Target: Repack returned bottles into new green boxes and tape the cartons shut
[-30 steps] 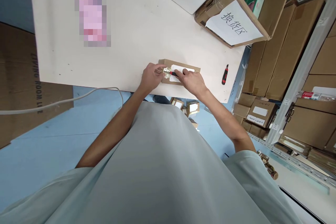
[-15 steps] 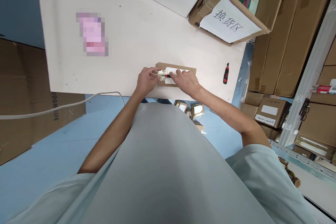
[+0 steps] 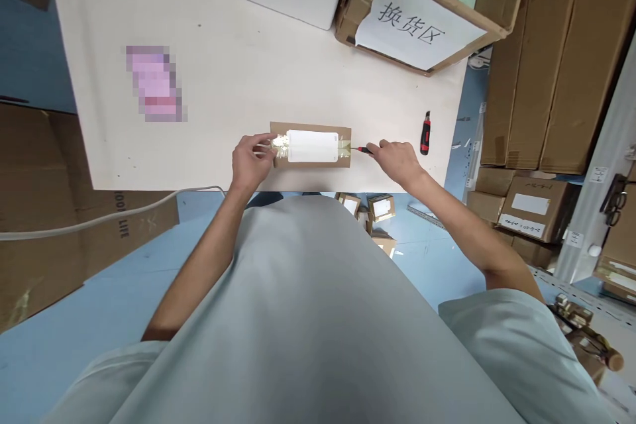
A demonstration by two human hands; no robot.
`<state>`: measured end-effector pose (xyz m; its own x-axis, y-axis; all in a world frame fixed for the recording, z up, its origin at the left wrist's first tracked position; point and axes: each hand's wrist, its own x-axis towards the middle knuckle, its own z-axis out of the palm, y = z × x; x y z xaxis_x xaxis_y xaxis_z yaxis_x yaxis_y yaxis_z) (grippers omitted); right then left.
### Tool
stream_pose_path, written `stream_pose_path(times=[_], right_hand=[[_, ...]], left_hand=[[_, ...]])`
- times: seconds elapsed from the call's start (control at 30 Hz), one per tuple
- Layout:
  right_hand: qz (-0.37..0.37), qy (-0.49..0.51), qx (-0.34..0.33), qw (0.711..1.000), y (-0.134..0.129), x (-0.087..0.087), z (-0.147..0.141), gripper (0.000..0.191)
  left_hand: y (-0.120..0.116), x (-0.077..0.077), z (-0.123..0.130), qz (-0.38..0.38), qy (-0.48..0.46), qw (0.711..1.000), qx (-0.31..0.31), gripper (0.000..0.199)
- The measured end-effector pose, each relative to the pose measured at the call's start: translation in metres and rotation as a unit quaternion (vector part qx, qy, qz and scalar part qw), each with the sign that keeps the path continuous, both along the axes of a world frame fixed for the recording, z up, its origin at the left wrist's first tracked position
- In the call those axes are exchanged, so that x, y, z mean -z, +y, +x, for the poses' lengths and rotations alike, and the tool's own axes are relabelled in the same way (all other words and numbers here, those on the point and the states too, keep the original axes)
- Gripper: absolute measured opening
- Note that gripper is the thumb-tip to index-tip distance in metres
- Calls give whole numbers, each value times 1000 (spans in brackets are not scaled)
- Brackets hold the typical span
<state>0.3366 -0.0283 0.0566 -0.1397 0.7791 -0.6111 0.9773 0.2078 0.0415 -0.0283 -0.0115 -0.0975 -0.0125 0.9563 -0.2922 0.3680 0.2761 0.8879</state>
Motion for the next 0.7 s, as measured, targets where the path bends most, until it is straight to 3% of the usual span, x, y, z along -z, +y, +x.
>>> stream_pose_path(times=[0.2,0.37,0.53,0.7], right_hand=[[11,47,-6,999,0,34,37,40],[10,135,30,990,-5,85,57,40],[41,271,144,951,-29,136,35,39],[111,387,227,887,-52,160,-8,47]], left_hand=[[5,-11,2,-12,26,1000,4,38],[9,-14,6,-19,46,999,-12,37],[9,-16,8,-10,72,997,-25,36],[4,-18,-5,-16,95,995,-35,41]])
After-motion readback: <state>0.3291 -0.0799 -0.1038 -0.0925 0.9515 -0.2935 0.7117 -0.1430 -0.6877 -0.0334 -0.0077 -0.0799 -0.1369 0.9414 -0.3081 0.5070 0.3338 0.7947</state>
